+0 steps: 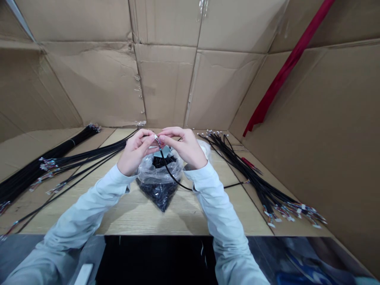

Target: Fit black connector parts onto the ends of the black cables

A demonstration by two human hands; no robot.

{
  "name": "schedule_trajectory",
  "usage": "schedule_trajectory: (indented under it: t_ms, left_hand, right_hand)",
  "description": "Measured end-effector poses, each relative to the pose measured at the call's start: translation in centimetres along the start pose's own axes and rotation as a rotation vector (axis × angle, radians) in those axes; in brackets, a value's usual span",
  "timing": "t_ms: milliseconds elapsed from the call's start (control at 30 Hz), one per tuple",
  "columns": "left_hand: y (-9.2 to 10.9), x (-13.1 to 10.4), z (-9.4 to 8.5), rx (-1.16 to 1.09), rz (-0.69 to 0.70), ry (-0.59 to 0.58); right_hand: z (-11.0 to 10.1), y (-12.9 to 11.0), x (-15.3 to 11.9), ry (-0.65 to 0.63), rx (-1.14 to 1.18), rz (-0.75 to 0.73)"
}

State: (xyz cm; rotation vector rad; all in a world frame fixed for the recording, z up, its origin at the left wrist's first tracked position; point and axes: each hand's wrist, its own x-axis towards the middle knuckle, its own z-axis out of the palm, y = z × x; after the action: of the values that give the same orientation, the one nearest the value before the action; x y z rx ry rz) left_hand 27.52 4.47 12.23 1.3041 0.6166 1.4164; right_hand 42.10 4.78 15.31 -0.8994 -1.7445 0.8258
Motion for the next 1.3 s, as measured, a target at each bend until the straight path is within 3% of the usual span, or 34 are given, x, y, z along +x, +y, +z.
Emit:
schedule_trajectory:
  t_ms: [100,400,567,733,867,1000,1100,1300]
  left_hand:
    - [0.0,0.0,0.0,-0.008,-0.001,0.015]
    - [-0.4,0.0,0.2,-0.058,0.025,0.063]
    - [-1.0,-0.1,0.5,-0.055,0.117,0.088]
    - [-1.1,-0.1,0.5,-0.072,0.105,0.088]
    - [-1.0,-0.1,0.4,-0.088,0.069,0.079]
    - [-1.1,-0.2,0.5,-0.083,0.054,0.067]
    - [-1.2,-0.2,0.6,-0.072,0.064,0.063]
    - [-1.2,-0.3,0.7,-0.057,0.053,0.065]
  right_hand:
    - [-0.1,0.2,0.0,0.065,-0.072,-0.023]
    - [-0.3,0.5,-0.2,0.104,-0.377,0.051]
    - [-0.2,0.9,0.0,0.087,-0.417,0.106]
    - [0.0,0.8,0.2,0.098,-0.471,0.111]
    - [0.0,0.5,-0.1,0.099,-0.489,0.054]
    - [0.0,0.0,-0.5,0.151,-0.462,-0.133]
    - [0.1,-0.2,-0.4,0.118,-0.537,-0.245]
    - [0.2,-0.3,-0.2,0.092,-0.619,-0.244]
